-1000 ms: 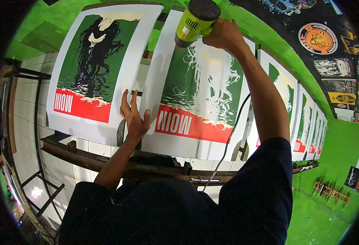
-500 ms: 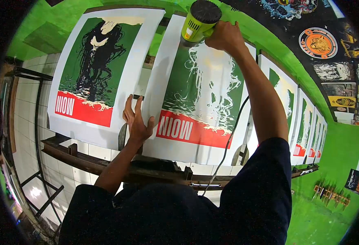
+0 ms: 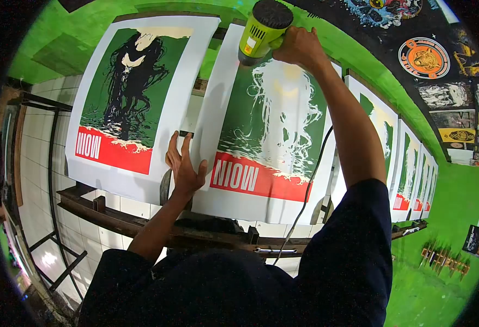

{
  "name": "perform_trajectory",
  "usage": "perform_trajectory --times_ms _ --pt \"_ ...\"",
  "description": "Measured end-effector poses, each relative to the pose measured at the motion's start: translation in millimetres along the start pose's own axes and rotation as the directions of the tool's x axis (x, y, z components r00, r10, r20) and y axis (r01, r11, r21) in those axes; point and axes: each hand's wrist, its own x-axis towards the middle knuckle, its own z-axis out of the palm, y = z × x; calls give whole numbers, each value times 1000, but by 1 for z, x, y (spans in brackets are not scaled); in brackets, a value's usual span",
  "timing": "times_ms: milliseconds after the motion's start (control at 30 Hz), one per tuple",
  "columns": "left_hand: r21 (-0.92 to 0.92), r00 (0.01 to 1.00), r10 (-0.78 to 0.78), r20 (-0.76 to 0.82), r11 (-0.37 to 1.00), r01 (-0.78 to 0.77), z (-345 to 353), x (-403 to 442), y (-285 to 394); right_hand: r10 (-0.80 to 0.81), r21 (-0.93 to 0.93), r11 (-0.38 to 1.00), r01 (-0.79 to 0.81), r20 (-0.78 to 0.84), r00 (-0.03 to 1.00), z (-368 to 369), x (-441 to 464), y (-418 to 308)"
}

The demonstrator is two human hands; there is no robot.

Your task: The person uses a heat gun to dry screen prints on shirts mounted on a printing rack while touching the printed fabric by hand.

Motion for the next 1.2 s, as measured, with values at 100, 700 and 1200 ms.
perform_trajectory --times_ms 100,700,1200 --pt "-3 1000 -11 2 1000 11 1 0 1 1 14 1000 -1 10 1000 0 3 1" --pt "5 1000 -24 17 1000 24 -1 1 1 21 -4 1000 -21 -5 1000 6 17 12" --pt "-4 998 -42 44 999 42 -3 1 2 78 37 996 -77 -18 997 7 37 20"
